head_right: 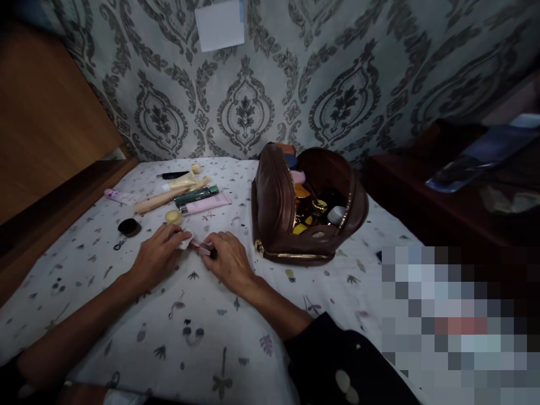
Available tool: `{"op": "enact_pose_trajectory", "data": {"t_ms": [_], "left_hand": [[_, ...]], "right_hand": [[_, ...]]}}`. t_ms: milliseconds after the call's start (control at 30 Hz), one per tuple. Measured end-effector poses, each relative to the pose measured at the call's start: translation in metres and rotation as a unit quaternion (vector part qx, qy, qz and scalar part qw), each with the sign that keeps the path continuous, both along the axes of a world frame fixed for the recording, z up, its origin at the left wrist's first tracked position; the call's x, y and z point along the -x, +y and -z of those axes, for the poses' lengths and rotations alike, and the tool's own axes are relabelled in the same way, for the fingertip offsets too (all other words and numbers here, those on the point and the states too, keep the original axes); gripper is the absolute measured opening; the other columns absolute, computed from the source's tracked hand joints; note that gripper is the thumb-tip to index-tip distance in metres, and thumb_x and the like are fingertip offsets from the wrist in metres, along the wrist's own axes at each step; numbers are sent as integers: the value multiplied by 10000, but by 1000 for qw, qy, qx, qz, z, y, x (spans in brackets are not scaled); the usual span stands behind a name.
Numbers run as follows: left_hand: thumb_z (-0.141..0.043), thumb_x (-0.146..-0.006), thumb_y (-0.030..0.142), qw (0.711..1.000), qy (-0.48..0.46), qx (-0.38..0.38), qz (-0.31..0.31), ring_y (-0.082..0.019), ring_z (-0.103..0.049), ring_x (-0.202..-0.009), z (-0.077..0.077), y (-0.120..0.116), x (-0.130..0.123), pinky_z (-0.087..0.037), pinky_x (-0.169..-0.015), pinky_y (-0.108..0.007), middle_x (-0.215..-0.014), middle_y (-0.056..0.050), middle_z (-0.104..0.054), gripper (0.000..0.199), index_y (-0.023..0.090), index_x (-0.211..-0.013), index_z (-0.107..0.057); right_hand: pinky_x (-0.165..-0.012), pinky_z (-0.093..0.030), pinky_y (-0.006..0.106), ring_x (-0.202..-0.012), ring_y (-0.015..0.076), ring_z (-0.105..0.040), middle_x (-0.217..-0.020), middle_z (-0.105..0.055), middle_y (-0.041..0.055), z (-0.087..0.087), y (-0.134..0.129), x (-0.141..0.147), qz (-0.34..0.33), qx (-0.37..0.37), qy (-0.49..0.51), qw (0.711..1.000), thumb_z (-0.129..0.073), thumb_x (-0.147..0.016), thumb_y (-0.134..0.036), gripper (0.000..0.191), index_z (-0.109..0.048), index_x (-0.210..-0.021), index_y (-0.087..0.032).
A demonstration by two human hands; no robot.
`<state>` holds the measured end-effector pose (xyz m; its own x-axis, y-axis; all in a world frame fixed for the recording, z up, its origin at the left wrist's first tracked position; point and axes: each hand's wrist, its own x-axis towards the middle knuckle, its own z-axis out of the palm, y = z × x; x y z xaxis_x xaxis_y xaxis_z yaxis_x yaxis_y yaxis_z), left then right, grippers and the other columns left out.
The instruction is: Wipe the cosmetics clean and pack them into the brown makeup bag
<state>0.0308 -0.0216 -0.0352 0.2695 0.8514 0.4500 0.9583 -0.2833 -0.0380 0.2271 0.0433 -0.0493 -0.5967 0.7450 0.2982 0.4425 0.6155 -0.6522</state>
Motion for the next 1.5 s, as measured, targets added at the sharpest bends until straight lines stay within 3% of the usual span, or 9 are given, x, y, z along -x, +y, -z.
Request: {"op": "enact_pose_trajectory", "data": {"t_ms": [133, 333, 467, 567, 833, 1033, 1133, 1300, 1500], "left_hand": [[-437, -781, -18, 999, -34, 9, -11, -240, -563, -1003, 2, 2, 3, -520, -729, -316, -1042, -81, -587, 430, 218, -1096, -610], [-413, -844, 31, 994, -94, -43, 28, -239, -577, -1001, -3, -1, -1, -530, -795, -357, -1042, -96, -584, 400, 187, -1169, -586], [-396, -896, 45, 991, -42, -63, 114, -212, -585, -953, -1, -7, -18, -527, -772, -330, -1052, -100, -616, 404, 206, -1224, -569], [-407, -938, 74, 988, 17, -51, 142, -202, -587, -915, 3, -8, -24, -529, -759, -325, -1050, -103, -636, 341, 201, -1208, -572], [-437, -826, -2, 999, 32, -30, 29, -247, -574, -939, 0, -1, -1, -511, -654, -317, -1052, -107, -620, 406, 183, -1144, -609], [-458, -804, 4, 999, -16, -29, -25, -263, -583, -981, -1, 3, 12, -527, -725, -346, -1034, -102, -608, 387, 179, -1110, -619], [-421, -832, 6, 997, -53, -56, 6, -241, -581, -1009, -5, 0, 5, -528, -775, -338, -1053, -94, -594, 417, 189, -1170, -584], [-396, -855, -4, 991, -37, -57, 116, -220, -580, -961, -4, -6, -17, -530, -761, -328, -1055, -94, -602, 450, 195, -1230, -546], [-386, -835, -40, 992, -41, -32, 119, -235, -580, -946, 1, -4, -21, -548, -713, -337, -1029, -100, -608, 507, 192, -1258, -539]], "right_hand": [[-759, -416, 283, -829, 176, -564, -865, -644, 13, 1, 0, -1, -15, 5, 11, 1000, -634, -763, -92, 209, -615, -937, -205], [-732, -406, 273, -779, 161, -554, -803, -620, 4, 0, 1, -1, -3, 30, 16, 999, -655, -785, -133, 93, -612, -842, -194], [-710, -390, 271, -774, 163, -529, -785, -576, 6, 1, 2, 0, -2, 7, 6, 1000, -641, -783, -122, 81, -599, -777, -191], [-695, -387, 269, -777, 165, -519, -790, -566, 10, 2, 3, 0, 4, -1, 0, 1000, -620, -769, -94, 97, -597, -767, -189], [-719, -400, 274, -759, 156, -534, -767, -563, 3, 1, 2, 0, 5, 17, -1, 1000, -683, -810, -182, 34, -653, -824, -187], [-717, -428, 275, -789, 168, -569, -851, -638, 28, 1, 1, -2, 4, 17, 15, 1000, -649, -851, -221, 137, -651, -985, -192], [-743, -441, 275, -821, 170, -594, -895, -666, 34, 0, 0, -3, -5, 26, 27, 999, -596, -911, -266, 196, -635, -1092, -202], [-810, -433, 291, -895, 186, -594, -923, -670, 46, 0, 2, -3, -18, 16, 3, 1000, -582, -899, -181, 133, -664, -1003, -189], [-800, -434, 290, -885, 190, -552, -865, -580, 36, 0, 2, 0, -17, 0, -30, 999, -657, -809, -156, 110, -675, -916, -175]]}}
